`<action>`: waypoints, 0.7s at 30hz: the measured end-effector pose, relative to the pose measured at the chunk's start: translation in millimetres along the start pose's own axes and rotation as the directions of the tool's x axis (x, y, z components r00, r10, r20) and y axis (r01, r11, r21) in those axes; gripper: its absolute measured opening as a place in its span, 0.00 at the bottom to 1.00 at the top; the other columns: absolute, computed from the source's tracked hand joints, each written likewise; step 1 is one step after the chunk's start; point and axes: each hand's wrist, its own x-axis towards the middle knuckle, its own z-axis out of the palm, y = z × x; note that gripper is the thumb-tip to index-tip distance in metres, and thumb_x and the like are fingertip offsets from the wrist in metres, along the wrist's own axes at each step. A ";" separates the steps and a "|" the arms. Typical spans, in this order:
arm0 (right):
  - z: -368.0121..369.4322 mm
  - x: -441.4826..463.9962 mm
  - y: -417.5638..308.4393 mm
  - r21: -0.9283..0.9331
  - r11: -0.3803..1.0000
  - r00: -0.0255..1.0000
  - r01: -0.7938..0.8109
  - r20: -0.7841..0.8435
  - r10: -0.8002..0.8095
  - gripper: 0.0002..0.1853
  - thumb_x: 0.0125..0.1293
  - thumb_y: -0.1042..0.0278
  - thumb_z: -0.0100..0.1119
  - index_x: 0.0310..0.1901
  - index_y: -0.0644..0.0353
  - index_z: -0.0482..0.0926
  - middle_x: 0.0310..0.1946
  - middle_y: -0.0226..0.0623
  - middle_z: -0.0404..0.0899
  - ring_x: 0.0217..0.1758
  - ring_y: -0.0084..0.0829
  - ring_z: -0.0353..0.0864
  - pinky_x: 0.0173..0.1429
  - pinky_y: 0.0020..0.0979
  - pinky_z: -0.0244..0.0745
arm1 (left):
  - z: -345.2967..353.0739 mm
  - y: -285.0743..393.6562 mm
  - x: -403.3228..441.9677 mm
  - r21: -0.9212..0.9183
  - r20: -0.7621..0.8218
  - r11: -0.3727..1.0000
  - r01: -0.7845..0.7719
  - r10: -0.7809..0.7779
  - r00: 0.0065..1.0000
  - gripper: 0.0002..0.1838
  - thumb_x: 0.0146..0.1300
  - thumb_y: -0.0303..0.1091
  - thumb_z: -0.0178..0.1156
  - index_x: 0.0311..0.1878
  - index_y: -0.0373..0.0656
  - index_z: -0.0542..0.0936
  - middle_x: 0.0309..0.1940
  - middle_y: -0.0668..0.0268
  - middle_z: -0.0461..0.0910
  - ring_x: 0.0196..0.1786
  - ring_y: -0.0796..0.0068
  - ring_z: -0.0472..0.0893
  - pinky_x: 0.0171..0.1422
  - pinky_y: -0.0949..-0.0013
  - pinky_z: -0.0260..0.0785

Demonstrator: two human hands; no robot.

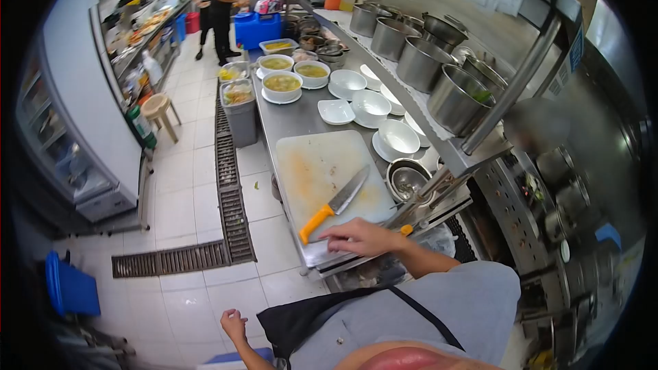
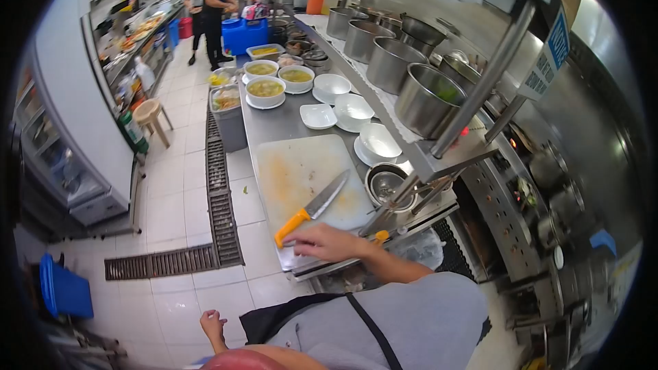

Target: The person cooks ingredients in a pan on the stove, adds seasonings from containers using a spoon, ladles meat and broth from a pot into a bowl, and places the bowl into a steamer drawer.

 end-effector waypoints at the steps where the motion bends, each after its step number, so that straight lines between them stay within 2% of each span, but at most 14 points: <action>1: -10.2 -7.8 1.5 0.037 0.998 0.993 -0.047 -0.105 0.050 0.15 0.69 0.68 0.56 0.56 0.59 0.77 0.35 0.42 0.84 0.40 0.29 0.85 0.47 0.28 0.76 | 7.4 -2.9 8.5 -0.060 0.024 0.997 0.049 -0.048 0.999 0.07 0.58 0.25 0.59 0.39 0.33 0.77 0.32 0.47 0.79 0.21 0.64 0.82 0.23 0.64 0.77; 2: -19.6 -15.6 3.2 0.079 0.993 0.973 -0.088 -0.205 0.103 0.15 0.68 0.69 0.56 0.55 0.60 0.77 0.33 0.39 0.84 0.38 0.28 0.84 0.44 0.28 0.76 | 14.7 -5.7 17.1 -0.114 0.049 0.988 0.104 -0.099 0.994 0.07 0.58 0.24 0.58 0.39 0.32 0.76 0.32 0.49 0.79 0.21 0.65 0.81 0.21 0.65 0.77; 3: -1.9 69.6 -22.2 0.145 0.986 0.965 -0.088 -0.233 0.120 0.15 0.68 0.69 0.56 0.55 0.60 0.77 0.33 0.39 0.84 0.38 0.28 0.84 0.44 0.28 0.76 | -74.9 22.0 98.5 -0.042 0.042 0.994 0.096 -0.094 0.995 0.07 0.58 0.24 0.58 0.39 0.32 0.76 0.32 0.49 0.79 0.21 0.65 0.81 0.21 0.65 0.77; 5: -23.8 93.9 -32.9 -0.063 0.987 0.892 -0.148 -0.439 0.105 0.17 0.68 0.71 0.57 0.57 0.63 0.76 0.35 0.37 0.84 0.35 0.24 0.82 0.43 0.26 0.76 | -75.6 20.9 165.1 0.004 0.084 1.000 0.020 -0.021 0.996 0.07 0.58 0.24 0.58 0.36 0.29 0.76 0.33 0.51 0.78 0.22 0.65 0.81 0.21 0.68 0.77; 7: -45.4 119.2 -48.6 -0.126 0.966 0.831 -0.225 -0.542 0.123 0.16 0.68 0.71 0.57 0.56 0.64 0.76 0.35 0.35 0.83 0.36 0.22 0.81 0.43 0.25 0.76 | -74.9 37.3 231.4 0.070 0.147 0.997 -0.037 0.026 0.989 0.07 0.57 0.24 0.58 0.36 0.28 0.76 0.34 0.51 0.78 0.22 0.65 0.81 0.21 0.69 0.78; 8: -52.8 133.0 -46.8 -0.076 0.967 0.766 -0.241 -0.627 0.142 0.16 0.68 0.71 0.57 0.56 0.64 0.76 0.36 0.35 0.83 0.37 0.22 0.81 0.42 0.25 0.76 | -82.1 48.8 263.7 0.138 0.187 0.987 -0.084 0.057 0.981 0.08 0.57 0.24 0.59 0.35 0.28 0.76 0.34 0.51 0.77 0.23 0.64 0.81 0.21 0.70 0.78; 9: -61.8 149.1 -45.3 -0.024 0.967 0.690 -0.255 -0.705 0.165 0.16 0.68 0.71 0.56 0.55 0.65 0.76 0.36 0.34 0.82 0.38 0.21 0.80 0.41 0.25 0.76 | -85.9 64.7 296.7 0.172 0.233 0.968 -0.183 0.140 0.962 0.08 0.57 0.26 0.59 0.35 0.29 0.77 0.31 0.53 0.78 0.25 0.65 0.82 0.20 0.69 0.77; 11: -93.6 183.2 -55.9 -0.083 0.960 0.585 -0.267 -0.805 0.093 0.17 0.66 0.71 0.58 0.56 0.63 0.75 0.31 0.31 0.80 0.31 0.22 0.78 0.37 0.26 0.76 | -93.6 115.7 344.6 0.222 0.347 0.938 -0.265 0.178 0.921 0.09 0.57 0.29 0.59 0.36 0.32 0.79 0.27 0.55 0.79 0.25 0.65 0.82 0.24 0.65 0.77; 13: -134.0 214.2 -56.0 -0.029 0.970 0.440 -0.243 -0.894 0.083 0.21 0.65 0.71 0.58 0.59 0.64 0.71 0.32 0.33 0.80 0.29 0.22 0.77 0.34 0.26 0.76 | -96.0 140.6 398.8 0.375 0.399 0.755 -0.538 0.392 0.829 0.10 0.58 0.33 0.59 0.37 0.35 0.80 0.24 0.55 0.80 0.24 0.64 0.83 0.30 0.61 0.76; 14: -157.7 225.5 -47.3 -0.051 0.963 0.405 -0.264 -0.912 0.063 0.22 0.65 0.71 0.58 0.60 0.64 0.69 0.32 0.34 0.79 0.29 0.22 0.77 0.32 0.26 0.76 | -106.2 190.9 388.1 0.428 0.433 0.776 -0.463 0.274 0.859 0.11 0.58 0.34 0.60 0.38 0.37 0.80 0.24 0.53 0.81 0.23 0.63 0.82 0.33 0.60 0.75; 17: -227.8 257.3 -30.7 -0.014 0.940 0.257 -0.341 -0.963 0.079 0.23 0.63 0.71 0.59 0.60 0.64 0.70 0.31 0.35 0.79 0.31 0.22 0.78 0.31 0.27 0.76 | -124.0 198.2 446.5 0.365 0.437 0.844 -0.394 0.219 0.872 0.11 0.59 0.34 0.59 0.39 0.37 0.80 0.23 0.55 0.81 0.22 0.64 0.82 0.30 0.61 0.74; 19: -268.8 276.1 -27.5 -0.057 0.868 0.161 -0.494 -0.987 0.027 0.22 0.60 0.69 0.59 0.57 0.64 0.72 0.31 0.39 0.82 0.35 0.30 0.82 0.37 0.33 0.78 | -144.5 195.9 466.8 0.342 0.441 0.867 -0.362 0.192 0.877 0.11 0.59 0.34 0.59 0.38 0.35 0.80 0.22 0.57 0.81 0.22 0.66 0.82 0.28 0.63 0.73; 20: -300.3 280.9 -9.9 -0.156 0.807 0.146 -0.569 -0.985 -0.087 0.22 0.59 0.67 0.59 0.55 0.65 0.74 0.33 0.42 0.83 0.37 0.35 0.83 0.41 0.36 0.78 | -151.8 138.6 521.0 0.258 0.453 0.855 -0.451 0.305 0.838 0.11 0.60 0.33 0.58 0.39 0.33 0.78 0.19 0.59 0.76 0.17 0.70 0.79 0.20 0.69 0.70; 21: -322.2 281.9 10.9 -0.239 0.727 0.143 -0.644 -0.971 -0.193 0.22 0.57 0.65 0.59 0.53 0.65 0.76 0.35 0.44 0.84 0.40 0.41 0.84 0.46 0.38 0.78 | -165.3 120.9 536.7 0.425 0.421 0.827 -0.367 0.178 0.889 0.10 0.57 0.32 0.57 0.34 0.33 0.78 0.21 0.57 0.80 0.21 0.67 0.80 0.28 0.63 0.72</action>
